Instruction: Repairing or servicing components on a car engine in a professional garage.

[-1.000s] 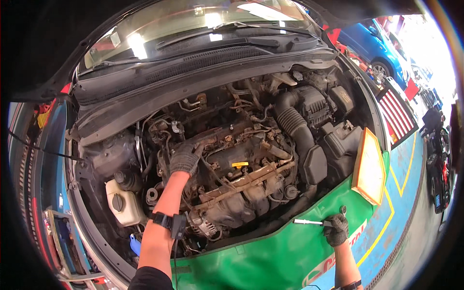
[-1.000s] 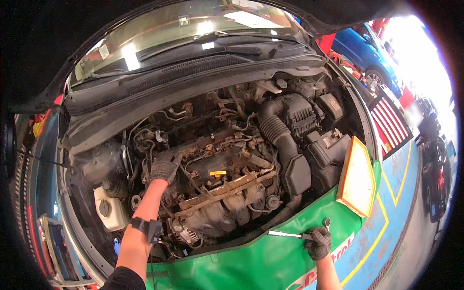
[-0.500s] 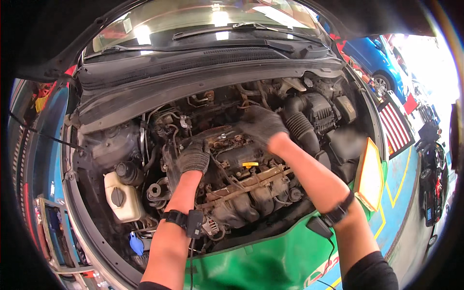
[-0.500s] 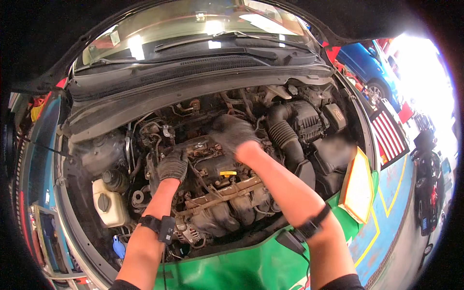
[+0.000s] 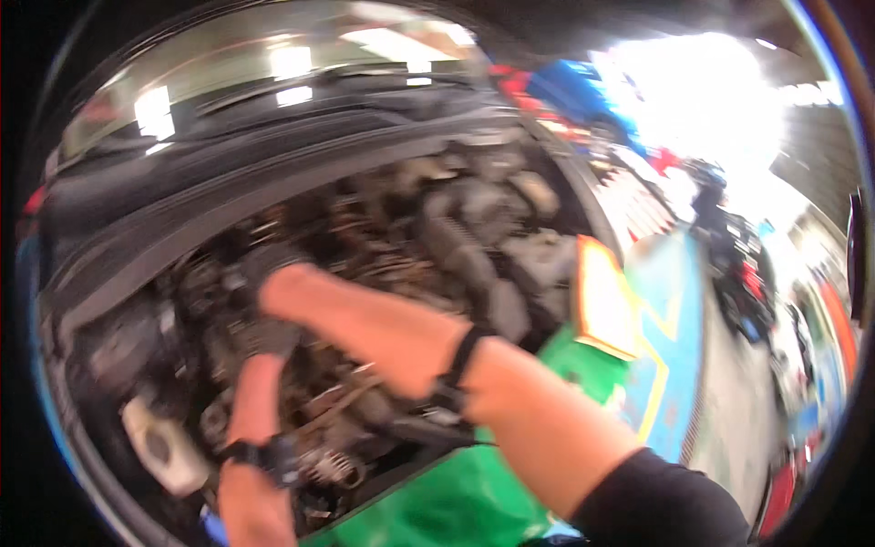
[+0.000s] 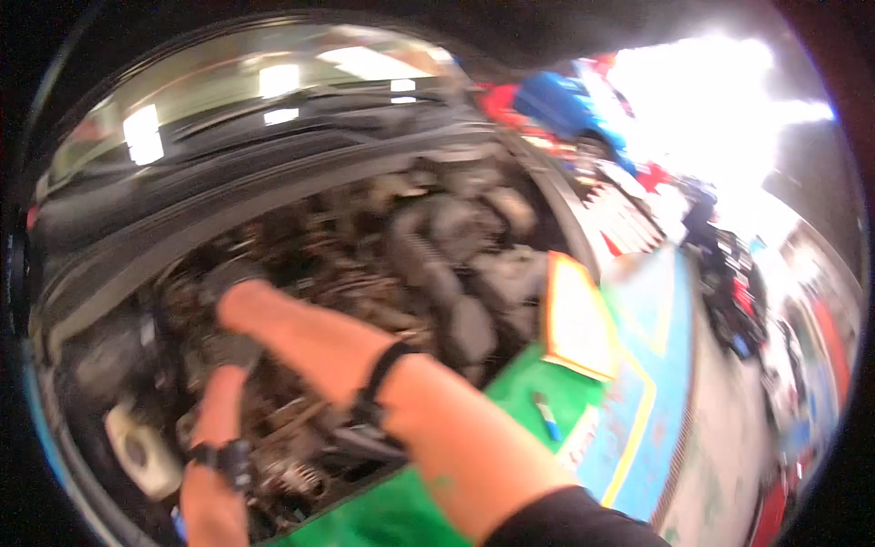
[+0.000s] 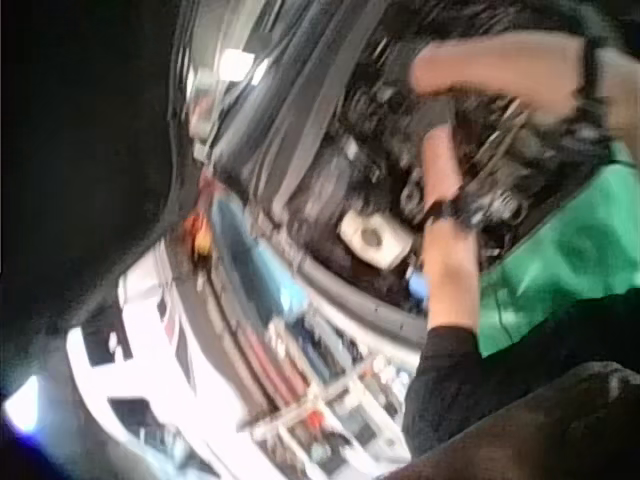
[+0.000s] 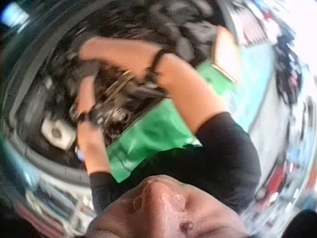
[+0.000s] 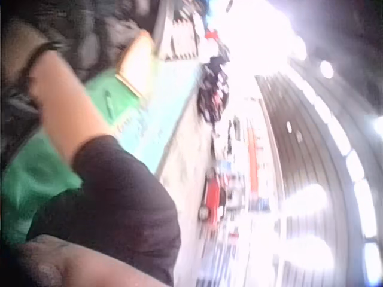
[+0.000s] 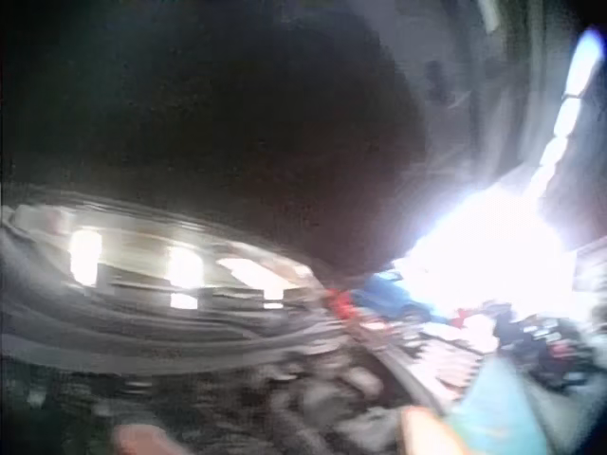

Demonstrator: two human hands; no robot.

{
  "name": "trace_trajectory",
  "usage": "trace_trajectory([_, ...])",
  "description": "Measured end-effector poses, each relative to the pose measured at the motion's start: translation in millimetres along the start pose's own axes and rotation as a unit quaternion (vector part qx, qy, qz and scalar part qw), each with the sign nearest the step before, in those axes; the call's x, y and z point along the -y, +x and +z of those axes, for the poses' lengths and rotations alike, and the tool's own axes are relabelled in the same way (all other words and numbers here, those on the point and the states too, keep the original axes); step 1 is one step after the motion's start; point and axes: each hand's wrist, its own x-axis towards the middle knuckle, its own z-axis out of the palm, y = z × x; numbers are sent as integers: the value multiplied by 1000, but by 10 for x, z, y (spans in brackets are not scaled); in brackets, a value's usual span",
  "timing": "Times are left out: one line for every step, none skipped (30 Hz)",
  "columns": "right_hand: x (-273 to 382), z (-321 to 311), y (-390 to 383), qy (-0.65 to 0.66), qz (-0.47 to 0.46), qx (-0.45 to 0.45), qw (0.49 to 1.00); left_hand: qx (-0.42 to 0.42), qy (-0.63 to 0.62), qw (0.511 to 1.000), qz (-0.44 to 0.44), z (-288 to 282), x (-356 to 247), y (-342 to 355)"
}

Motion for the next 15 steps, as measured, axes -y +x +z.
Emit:
trace_trajectory([56,-5,32,74,-5,-79,994,24,-16,1000,-2,47,1,69])
trace_trajectory([37,-23,25,28,31,-50,998,48,-29,998,-7,113,-20,116])
trace_trajectory([76,-43,79,9,96,-48,994,73,-33,997,-15,162,-3,176])
trace_trajectory([84,-68,105,3,159,-33,987,95,-29,995,-21,216,0,197])
trace_trajectory([109,-88,160,8,198,-24,980,111,-26,993,-26,253,33,239])
trace_trajectory([130,-109,212,-8,187,-8,982,128,-21,991,-29,287,65,236])
trace_trajectory([104,-110,237,-15,165,-14,986,142,-17,989,-36,307,110,258])
trace_trajectory([100,-105,272,-16,146,-17,989,155,-14,987,-41,323,155,254])
trace_trajectory([59,-95,287,-21,121,-19,992,169,-11,984,-45,327,197,262])
trace_trajectory([28,-82,309,-23,108,-19,994,188,-7,981,-49,331,236,270])
trace_trajectory([-18,-66,308,-24,101,-23,994,214,-6,976,-48,327,268,269])
trace_trajectory([-54,-55,317,-26,87,-24,996,243,-10,969,-46,326,294,280])
trace_trajectory([-89,-47,318,-30,73,-24,997,264,-27,964,-24,323,317,288])
trace_trajectory([-109,-43,325,-32,63,-27,997,253,-5,966,-50,326,338,262])
trace_trajectory([-124,-47,335,-34,52,-29,998,222,-2,974,-53,343,343,250])
